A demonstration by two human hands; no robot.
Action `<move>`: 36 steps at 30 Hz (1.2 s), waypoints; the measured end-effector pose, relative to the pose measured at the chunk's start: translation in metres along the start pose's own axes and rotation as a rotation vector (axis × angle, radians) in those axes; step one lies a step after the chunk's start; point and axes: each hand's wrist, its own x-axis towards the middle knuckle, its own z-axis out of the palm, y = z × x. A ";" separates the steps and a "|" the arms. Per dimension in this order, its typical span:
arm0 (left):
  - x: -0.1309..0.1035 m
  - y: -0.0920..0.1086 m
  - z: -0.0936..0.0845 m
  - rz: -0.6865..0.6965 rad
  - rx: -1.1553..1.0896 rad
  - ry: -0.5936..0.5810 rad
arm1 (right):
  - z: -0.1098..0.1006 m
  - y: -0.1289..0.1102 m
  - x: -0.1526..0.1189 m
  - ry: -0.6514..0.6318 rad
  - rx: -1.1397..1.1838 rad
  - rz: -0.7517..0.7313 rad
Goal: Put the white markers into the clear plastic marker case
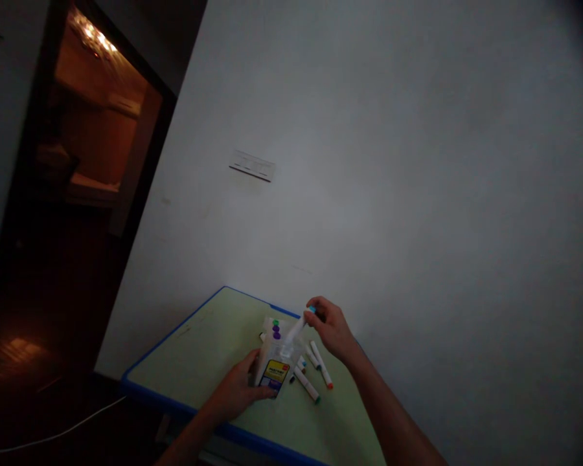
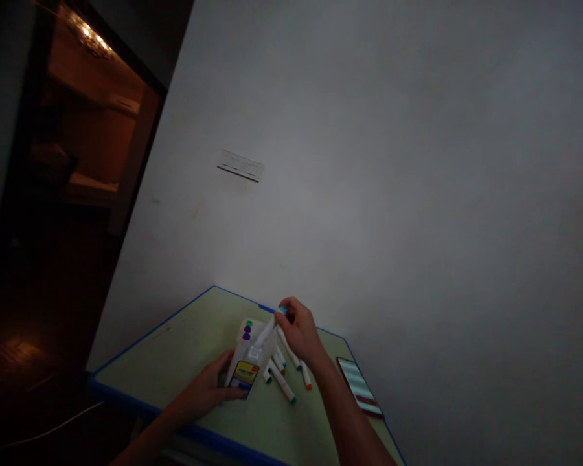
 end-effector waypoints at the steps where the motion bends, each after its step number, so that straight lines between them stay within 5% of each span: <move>1: 0.000 0.000 0.000 0.010 -0.024 -0.003 | 0.008 -0.001 -0.001 -0.053 -0.043 -0.005; 6: 0.000 0.001 0.001 0.030 -0.089 -0.010 | 0.032 -0.005 -0.009 -0.269 -0.278 -0.034; 12: 0.001 -0.003 0.000 0.027 -0.104 -0.014 | 0.033 -0.010 -0.012 -0.361 -0.351 -0.041; 22: 0.001 -0.006 -0.001 0.039 -0.092 -0.015 | 0.030 -0.011 -0.010 -0.408 -0.259 -0.032; 26: 0.000 -0.004 -0.001 0.034 -0.059 -0.007 | 0.025 -0.005 -0.009 -0.335 -0.137 -0.001; 31: 0.000 -0.005 -0.001 0.008 -0.009 0.025 | 0.003 0.024 -0.011 -0.136 -0.113 0.001; 36: 0.001 -0.008 -0.002 0.033 -0.057 0.005 | -0.011 0.085 -0.031 -0.097 -0.545 0.171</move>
